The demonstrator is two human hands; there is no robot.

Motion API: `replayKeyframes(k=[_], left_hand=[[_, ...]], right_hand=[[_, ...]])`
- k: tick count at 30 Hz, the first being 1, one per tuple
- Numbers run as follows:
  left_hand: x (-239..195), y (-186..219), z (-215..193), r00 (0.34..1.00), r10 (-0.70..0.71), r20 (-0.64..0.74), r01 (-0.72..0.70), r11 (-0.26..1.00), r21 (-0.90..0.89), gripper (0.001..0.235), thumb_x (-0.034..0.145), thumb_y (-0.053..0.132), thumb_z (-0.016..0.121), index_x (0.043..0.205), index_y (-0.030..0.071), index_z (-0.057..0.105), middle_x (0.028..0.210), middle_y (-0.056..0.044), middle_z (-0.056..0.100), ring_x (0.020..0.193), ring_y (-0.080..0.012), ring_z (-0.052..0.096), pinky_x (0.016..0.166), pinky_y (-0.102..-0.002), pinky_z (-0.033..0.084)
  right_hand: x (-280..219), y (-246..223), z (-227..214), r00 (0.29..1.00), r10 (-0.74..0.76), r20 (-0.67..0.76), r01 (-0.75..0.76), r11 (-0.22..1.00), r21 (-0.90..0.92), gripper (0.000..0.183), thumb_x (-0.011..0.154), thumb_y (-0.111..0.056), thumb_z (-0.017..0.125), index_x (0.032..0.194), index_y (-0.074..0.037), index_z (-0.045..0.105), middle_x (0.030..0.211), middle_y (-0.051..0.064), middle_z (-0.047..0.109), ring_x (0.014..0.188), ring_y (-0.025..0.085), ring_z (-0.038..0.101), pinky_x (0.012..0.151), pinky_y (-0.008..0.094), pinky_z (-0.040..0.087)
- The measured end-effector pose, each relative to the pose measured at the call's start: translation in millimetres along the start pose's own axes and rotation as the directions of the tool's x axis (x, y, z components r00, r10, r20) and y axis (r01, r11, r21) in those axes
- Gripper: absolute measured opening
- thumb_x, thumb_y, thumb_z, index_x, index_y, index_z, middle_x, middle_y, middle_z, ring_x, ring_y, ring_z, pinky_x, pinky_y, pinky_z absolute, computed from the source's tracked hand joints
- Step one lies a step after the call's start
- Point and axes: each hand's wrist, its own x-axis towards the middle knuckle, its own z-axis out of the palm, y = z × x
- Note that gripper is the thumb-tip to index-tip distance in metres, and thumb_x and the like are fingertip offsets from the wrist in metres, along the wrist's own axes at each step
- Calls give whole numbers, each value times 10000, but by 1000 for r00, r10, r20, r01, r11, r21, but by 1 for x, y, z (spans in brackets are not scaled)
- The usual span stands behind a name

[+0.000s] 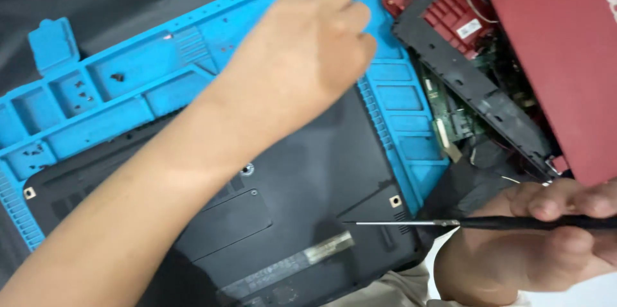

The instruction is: The person pries along the edge of a laptop's bottom cover with a screwdriver while holding the laptop steady on a blue repair mat, working around the seams to open the case. They reposition the laptop and continue prying at different edges throughout the clip.

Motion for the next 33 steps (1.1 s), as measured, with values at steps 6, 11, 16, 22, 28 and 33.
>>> replayKeyframes(k=[6, 11, 16, 22, 28, 33], left_hand=[[25, 22, 23, 996, 77, 35, -73, 992, -102, 29, 753, 192, 698, 729, 180, 687, 820, 20, 597, 988, -190, 589, 773, -328, 461], [33, 27, 24, 987, 93, 131, -73, 986, -149, 44, 712, 195, 703, 677, 177, 684, 799, 11, 613, 967, -192, 607, 784, -344, 480], [34, 25, 24, 986, 78, 150, -54, 986, -155, 36, 748, 177, 688, 719, 156, 688, 822, -4, 625, 964, -196, 615, 800, -337, 486], [30, 22, 11, 979, 79, 185, -47, 984, -173, 45, 790, 179, 687, 764, 143, 689, 821, -16, 611, 956, -204, 607, 794, -340, 486], [9, 18, -24, 960, 30, 279, 21, 984, -179, 58, 752, 171, 687, 777, 127, 659, 842, -31, 586, 917, -223, 601, 727, -344, 473], [-49, 38, -61, 931, -58, 360, 174, 939, -298, 239, 721, 152, 718, 949, 81, 737, 948, -57, 622, 922, -246, 618, 714, -371, 484]], right_hand=[[-3, -2, -13, 997, 75, -5, -75, 989, -129, 486, 1070, -136, 788, 1419, -137, 451, 1062, 39, 521, 727, 99, 548, 683, 170, 486], [-3, -3, -6, 987, 161, -20, -162, 980, -118, 500, 1072, -135, 808, 1415, -153, 445, 1032, 42, 541, 688, 125, 562, 595, 195, 500], [-6, -4, -6, 980, 180, -88, -176, 983, 48, 635, 999, -66, 825, 1453, -215, 406, 1041, 64, 568, 711, 162, 639, 567, 241, 488], [-3, -5, -6, 981, 179, -69, -178, 984, 22, 648, 960, -80, 833, 1434, -214, 412, 1040, 60, 583, 695, 160, 657, 556, 263, 514], [-8, -2, -21, 985, 175, 3, -175, 984, -34, 566, 1033, -110, 848, 1421, -188, 444, 1044, 48, 573, 684, 143, 601, 616, 218, 546], [-5, 11, -37, 992, 128, 22, -123, 980, -159, 699, 1026, -164, 847, 1559, -154, 395, 1147, 68, 590, 790, 116, 554, 666, 220, 541]])
